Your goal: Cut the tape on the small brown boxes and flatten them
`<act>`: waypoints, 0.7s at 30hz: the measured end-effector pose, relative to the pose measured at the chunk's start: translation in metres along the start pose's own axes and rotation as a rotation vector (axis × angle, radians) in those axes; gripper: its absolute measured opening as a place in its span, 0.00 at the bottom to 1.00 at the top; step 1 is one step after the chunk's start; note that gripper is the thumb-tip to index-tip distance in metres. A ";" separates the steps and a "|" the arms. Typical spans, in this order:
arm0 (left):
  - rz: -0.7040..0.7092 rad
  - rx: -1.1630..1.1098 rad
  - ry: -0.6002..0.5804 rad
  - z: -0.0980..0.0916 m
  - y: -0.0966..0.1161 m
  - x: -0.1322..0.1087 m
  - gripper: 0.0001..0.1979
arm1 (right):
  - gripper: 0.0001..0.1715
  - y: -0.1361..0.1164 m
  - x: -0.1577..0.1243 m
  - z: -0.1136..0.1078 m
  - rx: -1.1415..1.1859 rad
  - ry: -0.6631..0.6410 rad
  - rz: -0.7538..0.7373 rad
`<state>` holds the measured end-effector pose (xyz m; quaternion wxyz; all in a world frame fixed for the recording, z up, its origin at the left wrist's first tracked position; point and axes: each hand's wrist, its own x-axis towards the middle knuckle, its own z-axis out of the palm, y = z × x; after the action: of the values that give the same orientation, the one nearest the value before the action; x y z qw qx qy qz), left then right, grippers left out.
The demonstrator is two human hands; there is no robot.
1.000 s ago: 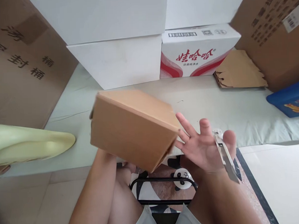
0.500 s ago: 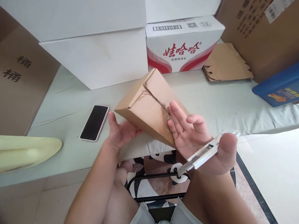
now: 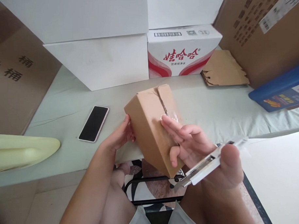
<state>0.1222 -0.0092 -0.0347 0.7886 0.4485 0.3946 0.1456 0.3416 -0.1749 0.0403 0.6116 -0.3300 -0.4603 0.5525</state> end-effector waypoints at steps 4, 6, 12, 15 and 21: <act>-0.072 0.024 0.060 -0.003 0.001 0.000 0.41 | 0.34 -0.004 -0.004 0.012 -0.127 0.049 0.007; -0.081 -0.011 0.098 -0.002 0.000 0.001 0.35 | 0.34 -0.004 -0.005 0.019 -0.132 0.055 0.001; -0.136 -0.121 0.084 0.004 0.003 0.002 0.27 | 0.29 0.001 0.005 -0.002 -0.316 0.422 -0.350; -0.126 -0.096 0.060 0.005 0.004 0.001 0.27 | 0.30 0.014 0.016 -0.026 -0.256 0.434 -0.186; -0.077 -0.016 0.137 -0.002 -0.006 0.005 0.26 | 0.36 0.035 0.018 -0.036 -0.272 0.054 -0.119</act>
<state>0.1236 -0.0085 -0.0428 0.7682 0.4157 0.4636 0.1486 0.3618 -0.1477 -0.0008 0.6052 -0.3968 -0.5328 0.4386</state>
